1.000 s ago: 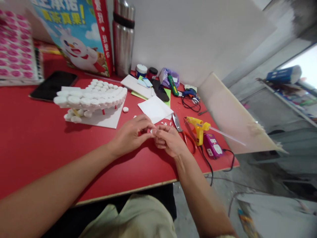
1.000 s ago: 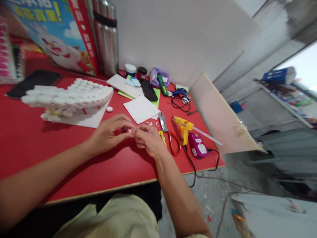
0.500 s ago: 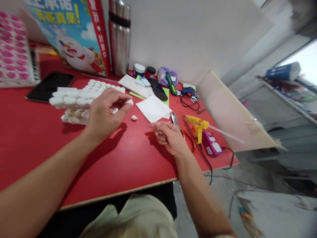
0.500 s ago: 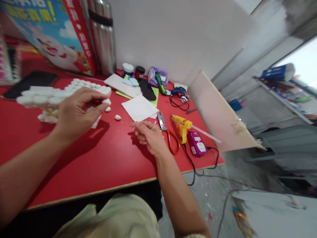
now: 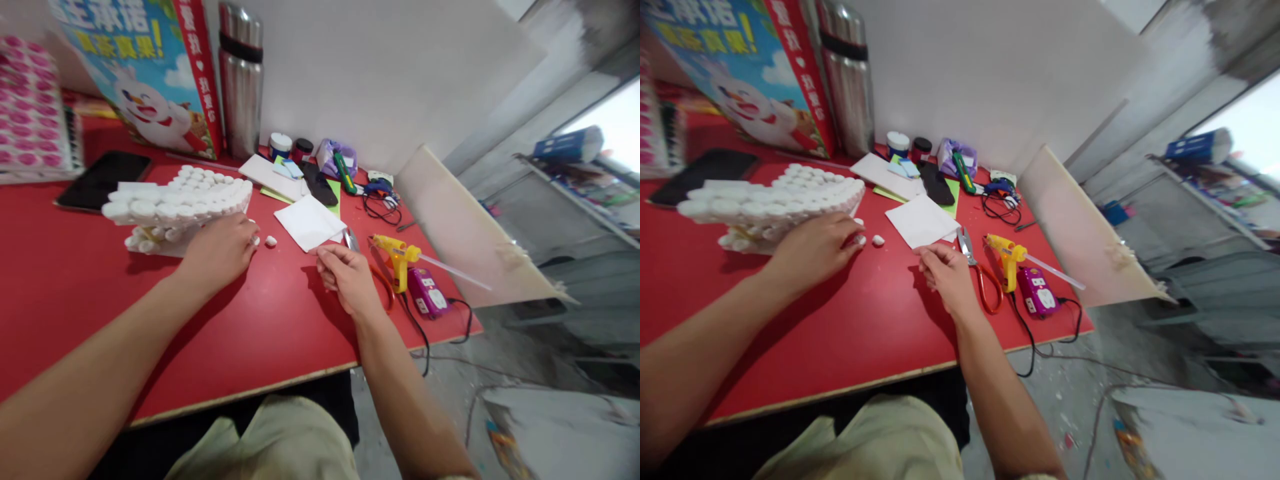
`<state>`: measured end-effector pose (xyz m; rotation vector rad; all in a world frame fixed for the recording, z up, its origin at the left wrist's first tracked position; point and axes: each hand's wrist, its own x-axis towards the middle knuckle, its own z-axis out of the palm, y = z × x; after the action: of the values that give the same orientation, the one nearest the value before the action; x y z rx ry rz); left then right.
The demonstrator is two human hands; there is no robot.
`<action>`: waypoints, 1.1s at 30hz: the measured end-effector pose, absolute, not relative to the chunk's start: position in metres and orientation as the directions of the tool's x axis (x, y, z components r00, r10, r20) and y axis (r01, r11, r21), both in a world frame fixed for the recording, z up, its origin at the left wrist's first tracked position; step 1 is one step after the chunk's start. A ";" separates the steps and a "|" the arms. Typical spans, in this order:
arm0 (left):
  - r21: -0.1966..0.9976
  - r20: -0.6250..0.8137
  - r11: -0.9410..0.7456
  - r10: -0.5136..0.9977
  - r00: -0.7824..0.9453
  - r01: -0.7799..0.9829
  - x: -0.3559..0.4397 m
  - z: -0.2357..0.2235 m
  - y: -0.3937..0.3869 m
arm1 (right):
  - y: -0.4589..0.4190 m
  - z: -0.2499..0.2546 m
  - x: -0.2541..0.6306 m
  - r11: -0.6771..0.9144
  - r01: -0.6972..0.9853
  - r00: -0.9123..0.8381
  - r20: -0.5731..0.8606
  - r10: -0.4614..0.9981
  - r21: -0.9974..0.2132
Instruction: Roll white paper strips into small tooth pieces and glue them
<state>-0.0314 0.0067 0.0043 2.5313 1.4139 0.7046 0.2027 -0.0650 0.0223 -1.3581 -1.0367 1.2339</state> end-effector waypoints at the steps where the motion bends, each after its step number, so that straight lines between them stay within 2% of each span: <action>1: 0.380 0.356 -0.555 0.826 0.436 0.740 -0.031 0.005 0.006 | -0.065 0.025 0.205 -0.090 0.111 0.146 -0.074 0.987 -0.990; 3: 0.431 0.444 -0.581 0.803 0.398 0.691 -0.031 0.009 0.004 | -0.064 0.035 0.209 0.035 0.448 0.147 0.113 0.983 -0.893; 5: 0.479 0.510 -0.583 0.793 0.332 0.657 -0.029 0.015 0.001 | -0.057 0.045 0.213 0.112 0.702 0.072 0.226 0.971 -0.703; 7: 0.510 0.527 -0.581 0.794 0.303 0.634 -0.027 0.018 -0.002 | -0.047 0.051 0.214 0.116 0.821 0.015 0.224 0.975 -0.559; 9: 0.545 0.464 -0.602 0.796 0.388 0.583 -0.022 0.016 -0.005 | -0.035 0.050 0.211 0.097 0.884 -0.012 0.184 0.983 -0.457; 11: 0.592 0.366 -0.642 0.753 0.547 0.487 -0.015 0.010 -0.007 | -0.025 0.043 0.206 0.086 0.918 -0.035 0.139 0.990 -0.387; 13: 0.587 0.329 -0.670 0.710 0.623 0.454 -0.009 0.002 -0.009 | -0.019 0.032 0.200 0.079 0.936 -0.043 0.113 0.993 -0.342; 18: 0.594 0.336 -0.655 0.730 0.596 0.467 -0.006 -0.010 -0.002 | -0.016 0.013 0.198 0.071 0.948 -0.045 0.089 0.995 -0.311; 23: 0.545 0.379 -0.655 0.749 0.543 0.523 -0.015 -0.012 0.008 | -0.013 0.008 0.207 0.131 0.926 -0.070 0.182 0.981 -0.353; 26: 0.528 0.389 -0.690 0.714 0.582 0.495 -0.012 -0.008 0.002 | -0.011 0.008 0.214 0.142 0.927 -0.056 0.246 0.968 -0.348; 30: 0.504 0.287 -0.770 0.576 0.765 0.391 -0.001 0.001 -0.015 | -0.006 0.008 0.228 0.078 0.952 0.023 0.321 0.947 -0.296; 33: 0.470 0.193 -0.760 0.585 0.788 0.449 0.004 0.004 -0.020 | -0.001 0.007 0.237 0.001 0.971 0.062 0.252 0.966 -0.240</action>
<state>0.0040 -0.0204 0.0038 2.5748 0.7808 0.4649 0.2367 -0.0010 0.0070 -2.0006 -1.9389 -0.0202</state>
